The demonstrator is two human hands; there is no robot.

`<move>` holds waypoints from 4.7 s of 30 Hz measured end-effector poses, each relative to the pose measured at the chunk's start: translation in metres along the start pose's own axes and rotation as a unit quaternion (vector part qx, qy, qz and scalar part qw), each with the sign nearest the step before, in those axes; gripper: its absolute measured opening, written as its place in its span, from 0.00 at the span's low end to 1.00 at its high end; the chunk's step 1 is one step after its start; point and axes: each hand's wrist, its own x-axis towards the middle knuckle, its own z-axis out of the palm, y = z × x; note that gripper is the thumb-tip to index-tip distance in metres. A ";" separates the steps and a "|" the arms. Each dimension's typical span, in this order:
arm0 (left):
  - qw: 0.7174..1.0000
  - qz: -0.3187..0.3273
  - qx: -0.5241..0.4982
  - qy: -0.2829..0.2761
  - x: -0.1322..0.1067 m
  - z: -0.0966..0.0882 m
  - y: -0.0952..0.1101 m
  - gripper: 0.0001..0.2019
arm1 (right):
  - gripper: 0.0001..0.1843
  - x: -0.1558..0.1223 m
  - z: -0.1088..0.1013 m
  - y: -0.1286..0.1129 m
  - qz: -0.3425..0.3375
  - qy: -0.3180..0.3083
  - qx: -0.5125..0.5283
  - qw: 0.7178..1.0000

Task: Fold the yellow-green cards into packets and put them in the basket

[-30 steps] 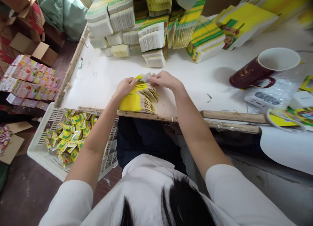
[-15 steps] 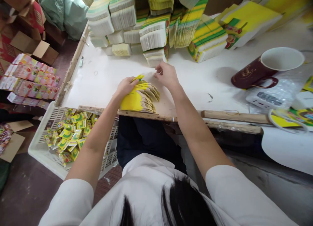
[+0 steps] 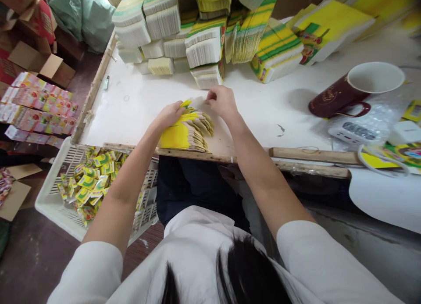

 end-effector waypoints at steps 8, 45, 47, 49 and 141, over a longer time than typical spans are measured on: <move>0.999 0.002 0.038 -0.017 0.004 0.000 0.001 0.13 | 0.04 -0.003 -0.003 -0.007 -0.029 0.017 0.010 0.999; 0.996 0.038 0.028 -0.075 0.012 -0.005 0.000 0.17 | 0.04 0.000 0.006 0.001 -0.031 -0.006 0.000 0.999; 0.996 0.037 0.025 -0.073 0.012 -0.005 0.000 0.17 | 0.04 0.000 0.006 0.001 -0.030 -0.006 0.001 1.000; 0.997 0.039 0.026 -0.068 0.012 -0.004 0.001 0.16 | 0.04 0.000 0.005 0.000 -0.028 -0.004 -0.001 1.000; 0.998 0.063 0.016 -0.005 0.010 0.005 -0.002 0.14 | 0.13 -0.005 0.000 -0.023 -0.096 -0.137 -0.152 0.974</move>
